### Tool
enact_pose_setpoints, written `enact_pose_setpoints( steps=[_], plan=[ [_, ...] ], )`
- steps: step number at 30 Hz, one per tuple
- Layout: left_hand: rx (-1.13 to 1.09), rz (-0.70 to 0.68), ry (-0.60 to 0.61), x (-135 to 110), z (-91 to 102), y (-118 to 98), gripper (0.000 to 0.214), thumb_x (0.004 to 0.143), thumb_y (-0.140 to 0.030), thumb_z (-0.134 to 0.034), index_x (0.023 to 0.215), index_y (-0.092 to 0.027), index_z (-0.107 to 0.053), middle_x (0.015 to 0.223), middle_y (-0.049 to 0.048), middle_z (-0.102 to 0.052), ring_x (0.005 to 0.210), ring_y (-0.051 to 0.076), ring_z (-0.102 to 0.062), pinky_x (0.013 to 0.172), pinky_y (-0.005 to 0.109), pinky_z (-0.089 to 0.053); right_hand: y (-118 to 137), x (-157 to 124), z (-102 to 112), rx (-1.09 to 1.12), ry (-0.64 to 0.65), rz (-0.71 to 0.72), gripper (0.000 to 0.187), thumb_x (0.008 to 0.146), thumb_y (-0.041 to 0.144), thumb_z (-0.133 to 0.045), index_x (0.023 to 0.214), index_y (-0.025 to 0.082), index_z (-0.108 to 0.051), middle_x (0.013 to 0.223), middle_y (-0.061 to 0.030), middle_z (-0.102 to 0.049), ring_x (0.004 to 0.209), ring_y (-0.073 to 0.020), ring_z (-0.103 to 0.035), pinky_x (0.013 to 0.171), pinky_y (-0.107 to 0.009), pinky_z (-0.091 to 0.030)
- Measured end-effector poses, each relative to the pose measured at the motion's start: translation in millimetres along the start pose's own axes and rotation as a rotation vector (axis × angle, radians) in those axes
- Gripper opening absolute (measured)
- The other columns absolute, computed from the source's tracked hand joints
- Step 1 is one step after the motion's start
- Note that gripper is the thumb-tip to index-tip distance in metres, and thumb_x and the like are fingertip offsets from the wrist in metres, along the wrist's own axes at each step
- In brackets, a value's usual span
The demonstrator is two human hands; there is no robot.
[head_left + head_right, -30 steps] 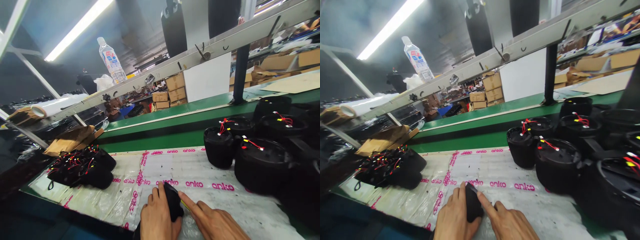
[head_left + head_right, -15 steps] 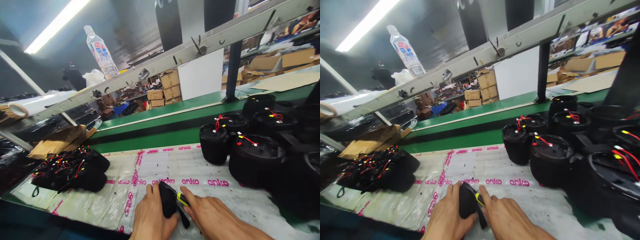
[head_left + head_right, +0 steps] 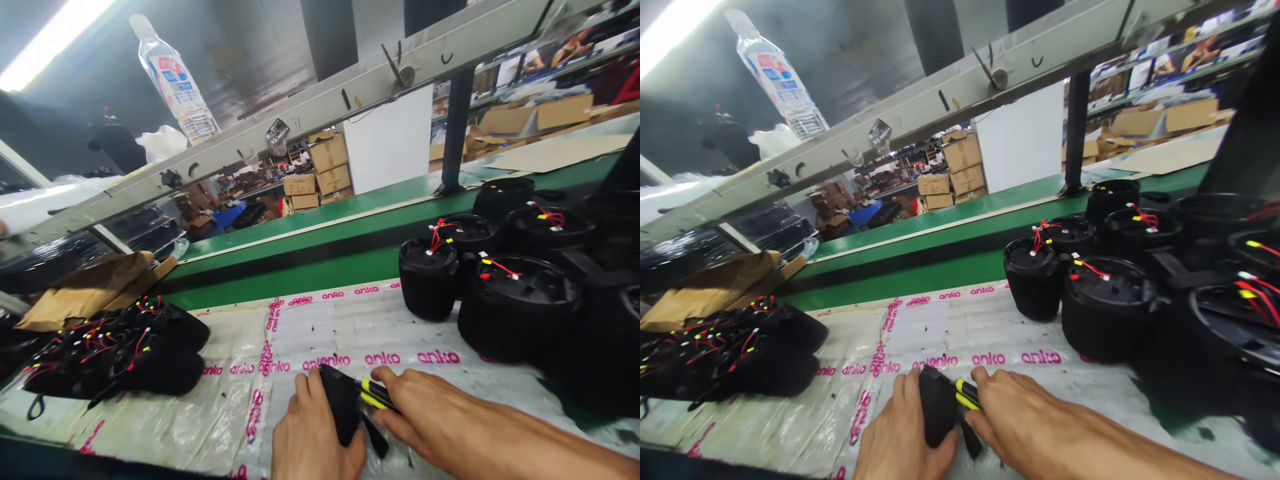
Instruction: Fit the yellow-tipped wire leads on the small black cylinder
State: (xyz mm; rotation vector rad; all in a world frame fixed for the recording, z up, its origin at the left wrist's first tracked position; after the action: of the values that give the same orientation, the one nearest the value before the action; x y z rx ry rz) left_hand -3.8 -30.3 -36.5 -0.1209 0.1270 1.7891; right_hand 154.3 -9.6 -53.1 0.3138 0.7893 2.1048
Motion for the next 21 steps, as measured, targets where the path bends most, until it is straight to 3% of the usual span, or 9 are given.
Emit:
enact_pose_setpoints(
  steps=[4, 7, 10, 12, 14, 18, 21],
  plan=[
    [-0.002, 0.004, -0.03, -1.9, -0.2, -0.9, 0.07, 0.076, -0.032, -0.065, 0.139, -0.008, -0.043, 0.122, 0.0166, -0.055, 0.104, 0.031, -0.063, 0.084, 0.039, -0.052, -2.4, 5.9, 1.8, -0.042, 0.137, -0.141, 0.03, 0.092, 0.045, -0.044, 0.093, 0.021, -0.062, 0.091, -0.0094, -0.065, 0.081, -0.0257, -0.063, 0.066, -0.034, -0.044],
    [-0.006, 0.01, -0.036, -3.0, -1.0, -1.9, 0.069, 0.077, -0.033, -0.065, 0.138, -0.01, -0.045, 0.118, 0.0149, -0.055, 0.101, 0.03, -0.063, 0.083, 0.04, -0.053, 1.8, 14.9, 4.3, -0.035, 0.15, -0.17, 0.019, 0.084, 0.034, -0.05, 0.079, 0.02, -0.061, 0.08, -0.0072, -0.066, 0.073, -0.0232, -0.062, 0.057, -0.03, -0.039],
    [0.007, 0.02, -0.039, -3.9, -2.0, -3.7, 0.07, 0.076, -0.034, -0.066, 0.139, -0.011, -0.045, 0.119, 0.0152, -0.054, 0.103, 0.03, -0.062, 0.081, 0.038, -0.053, 0.9, 18.7, -8.4, 0.174, 0.258, -0.2, 0.011, 0.077, 0.026, -0.05, 0.07, 0.021, -0.055, 0.061, -0.0015, -0.06, 0.053, -0.0169, -0.057, 0.045, -0.025, -0.035],
    [0.028, 0.021, -0.041, -4.1, -2.9, -5.7, 0.072, 0.076, -0.033, -0.065, 0.14, -0.009, -0.043, 0.121, 0.0166, -0.053, 0.105, 0.03, -0.062, 0.08, 0.037, -0.053, -3.2, 15.7, -25.2, 0.392, 0.388, -0.277, 0.007, 0.076, 0.024, -0.05, 0.071, 0.021, -0.053, 0.054, 0.0023, -0.055, 0.041, -0.0131, -0.05, 0.038, -0.022, -0.035],
    [0.046, 0.02, -0.041, -3.8, -3.8, -7.1, 0.074, 0.075, -0.032, -0.066, 0.141, -0.008, -0.042, 0.122, 0.0176, -0.053, 0.106, 0.03, -0.061, 0.079, 0.036, -0.053, -8.7, 13.8, -35.7, 0.506, 0.423, -0.351, 0.006, 0.078, 0.026, -0.051, 0.077, 0.021, -0.053, 0.054, 0.0041, -0.054, 0.035, -0.0106, -0.044, 0.033, -0.02, -0.034],
    [0.063, 0.009, -0.054, -1.7, -4.4, -8.0, 0.076, 0.074, -0.032, -0.067, 0.141, -0.006, -0.042, 0.124, 0.0182, -0.053, 0.104, 0.03, -0.062, 0.08, 0.037, -0.054, -21.8, 16.7, -38.2, 0.432, 0.322, -0.456, 0.026, 0.081, 0.044, -0.055, 0.087, 0.019, -0.055, 0.051, 0.0051, -0.05, 0.035, -0.0113, -0.041, 0.027, -0.02, -0.032],
    [0.098, 0.002, -0.081, 0.5, -6.4, -8.6, 0.077, 0.074, -0.03, -0.066, 0.142, -0.004, -0.042, 0.121, 0.0186, -0.055, 0.101, 0.03, -0.063, 0.077, 0.036, -0.055, -24.4, 17.3, -38.3, 0.334, 0.348, -0.507, 0.033, 0.082, 0.047, -0.051, 0.093, 0.017, -0.057, 0.05, 0.0038, -0.05, 0.032, -0.0135, -0.042, 0.025, -0.022, -0.03]
  ],
)
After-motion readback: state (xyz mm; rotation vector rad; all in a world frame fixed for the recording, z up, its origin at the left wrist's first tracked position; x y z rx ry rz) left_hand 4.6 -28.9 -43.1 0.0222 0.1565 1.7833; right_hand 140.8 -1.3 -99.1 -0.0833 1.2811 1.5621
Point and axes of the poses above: each hand's wrist, its own x-axis towards the middle knuckle, its own z-axis out of the back of the hand, y = z × x, the point moved 8 cm from there along x, towards the middle knuckle
